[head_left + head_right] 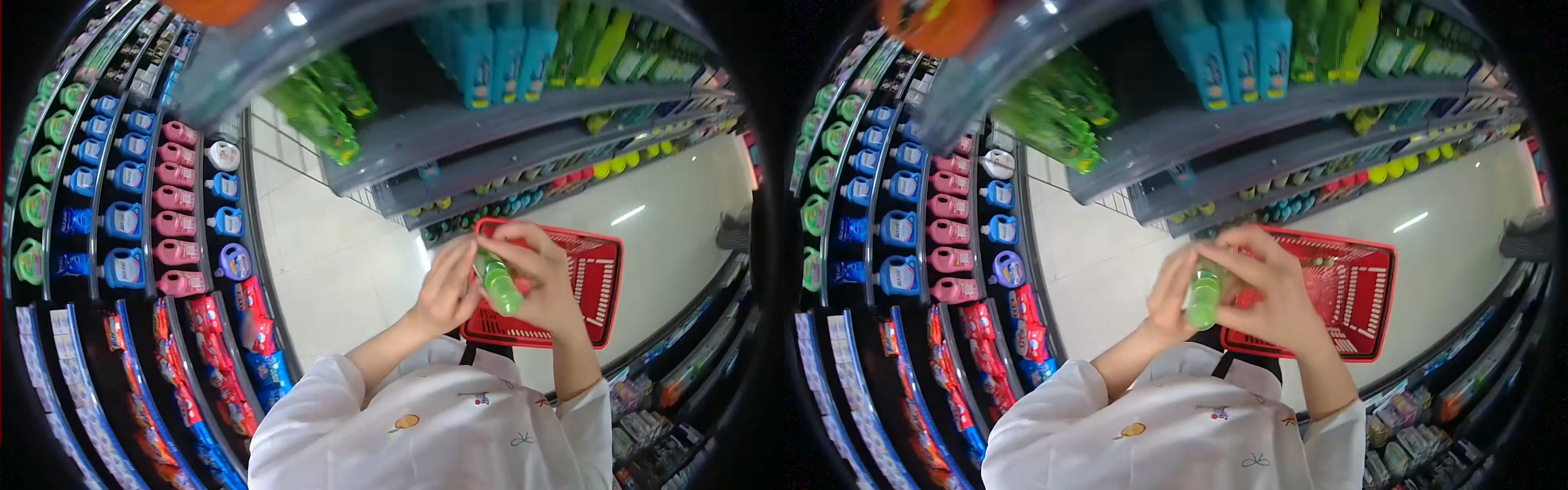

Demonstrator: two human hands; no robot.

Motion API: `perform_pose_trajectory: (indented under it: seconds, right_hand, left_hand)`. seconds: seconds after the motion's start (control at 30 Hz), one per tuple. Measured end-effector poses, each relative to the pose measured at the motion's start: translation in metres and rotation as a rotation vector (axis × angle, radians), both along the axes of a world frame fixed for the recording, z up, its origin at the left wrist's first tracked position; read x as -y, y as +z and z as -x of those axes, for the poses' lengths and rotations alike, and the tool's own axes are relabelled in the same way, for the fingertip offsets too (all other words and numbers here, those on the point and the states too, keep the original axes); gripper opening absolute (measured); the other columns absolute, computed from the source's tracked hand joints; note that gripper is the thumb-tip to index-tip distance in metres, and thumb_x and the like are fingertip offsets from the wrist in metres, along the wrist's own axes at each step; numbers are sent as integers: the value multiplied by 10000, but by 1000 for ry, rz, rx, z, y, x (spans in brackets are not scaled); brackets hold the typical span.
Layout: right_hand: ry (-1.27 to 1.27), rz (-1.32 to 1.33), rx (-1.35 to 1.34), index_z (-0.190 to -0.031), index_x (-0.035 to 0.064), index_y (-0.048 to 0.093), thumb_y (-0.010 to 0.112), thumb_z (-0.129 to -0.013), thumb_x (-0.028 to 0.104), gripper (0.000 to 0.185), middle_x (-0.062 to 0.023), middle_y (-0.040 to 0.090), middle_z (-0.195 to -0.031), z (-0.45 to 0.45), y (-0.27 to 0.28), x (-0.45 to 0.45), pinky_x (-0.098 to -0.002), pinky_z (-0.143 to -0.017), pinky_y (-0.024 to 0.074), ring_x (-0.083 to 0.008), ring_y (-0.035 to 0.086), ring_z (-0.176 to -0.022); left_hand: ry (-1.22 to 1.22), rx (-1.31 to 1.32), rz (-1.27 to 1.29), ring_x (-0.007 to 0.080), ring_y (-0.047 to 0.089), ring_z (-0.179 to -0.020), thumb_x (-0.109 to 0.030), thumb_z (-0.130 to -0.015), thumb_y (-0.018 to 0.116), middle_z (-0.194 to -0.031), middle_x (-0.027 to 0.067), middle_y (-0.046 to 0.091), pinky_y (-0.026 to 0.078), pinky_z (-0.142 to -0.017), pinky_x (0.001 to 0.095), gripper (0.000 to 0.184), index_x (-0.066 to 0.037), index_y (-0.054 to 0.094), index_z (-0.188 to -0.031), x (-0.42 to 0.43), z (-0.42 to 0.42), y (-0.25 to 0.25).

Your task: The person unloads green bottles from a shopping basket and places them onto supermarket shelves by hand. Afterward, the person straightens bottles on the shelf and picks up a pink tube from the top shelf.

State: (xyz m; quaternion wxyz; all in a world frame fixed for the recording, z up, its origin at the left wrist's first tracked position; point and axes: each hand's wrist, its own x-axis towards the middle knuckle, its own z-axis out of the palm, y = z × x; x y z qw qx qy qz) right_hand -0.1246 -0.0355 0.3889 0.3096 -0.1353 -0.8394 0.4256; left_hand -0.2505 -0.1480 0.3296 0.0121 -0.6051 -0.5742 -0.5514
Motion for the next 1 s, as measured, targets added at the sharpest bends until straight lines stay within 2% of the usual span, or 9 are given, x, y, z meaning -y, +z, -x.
perform_pose_trajectory:
  seconds: [0.03, 0.1, 0.17, 0.3, 0.4, 0.5, 0.67, 0.87, 1.0]
  right_hand:
    - [73, 114, -22, -1118, 53, 642, 717, -606, -12, 521, -87, 559, -1055, 15, 19, -1, -237, -614, 523, -138, 619, -803]
    - [72, 29, -68, -1072, 27, 647, 737, -624, 6, 458, -87, 576, -1026, 48, 45, -6, -229, -572, 510, -120, 619, -719]
    - [-56, -3, -191, -1018, -12, 639, 755, -643, 25, 394, -84, 599, -989, 83, 45, -10, -219, -543, 500, -100, 621, -668]
    - [-280, -88, -313, -936, -51, 630, 801, -661, 91, 353, -87, 611, -943, 139, 38, -21, -226, -562, 502, -107, 633, -644]
    - [-375, 0, -416, -905, -51, 637, 803, -665, 121, 338, -96, 611, -918, 175, 31, -29, -239, -567, 505, -123, 640, -639]
    - [-476, -124, -247, -881, -44, 649, 806, -665, 160, 336, -112, 613, -894, 195, 34, -31, -249, -565, 506, -147, 641, -629]
    - [-515, -145, -195, -848, -30, 662, 789, -654, 175, 309, -123, 627, -763, 217, 27, -37, -289, -583, 511, -184, 632, -602]
    - [-460, -100, 27, -876, -30, 668, 753, -689, 245, 344, -158, 677, -745, 219, 22, -46, -328, -668, 528, -253, 673, -691]
    - [-376, -45, 105, -913, -47, 662, 732, -710, 268, 382, -185, 685, -814, 214, 4, -63, -325, -705, 533, -267, 690, -762]
  left_hand:
    - [22, 0, -61, 417, 567, -1029, 91, -730, 570, -1134, 260, 560, 461, -889, 442, 459, 119, 516, -1185, -1, 14, 16]
    - [93, -100, -118, 430, 562, -1024, 106, -744, 535, -1139, 270, 553, 454, -897, 451, 485, 130, 472, -1224, -8, 41, 39]
    - [136, -20, -82, 445, 502, -1139, -7, -834, 560, -1261, 282, 486, 416, -952, 434, 516, 112, 389, -1305, -13, 54, 55]
    - [201, 33, -17, 415, 322, -1310, -34, -873, 501, -1430, 282, 275, 304, -1054, 413, 611, 87, 214, -1398, -25, 76, 61]
    - [159, 138, -23, 410, 301, -1325, -46, -879, 477, -1437, 281, 263, 269, -1074, 412, 618, 77, 191, -1414, -28, 82, 56]
    - [94, 232, -37, 406, 260, -1347, -52, -882, 451, -1454, 281, 226, 236, -1090, 408, 626, 69, 163, -1425, -42, 91, 51]
    - [72, 378, -14, 386, 185, -1381, -52, -876, 434, -1479, 272, 173, 191, -1113, 392, 630, 74, 147, -1423, -55, 108, 38]
    - [61, 424, 0, 392, 165, -1385, -65, -852, 476, -1483, 280, 146, 183, -1121, 388, 678, 79, 136, -1420, -62, 115, 32]
    - [60, 434, -6, 403, 153, -1384, -47, -818, 512, -1482, 295, 117, 179, -1124, 391, 730, 82, 119, -1420, -69, 111, 22]
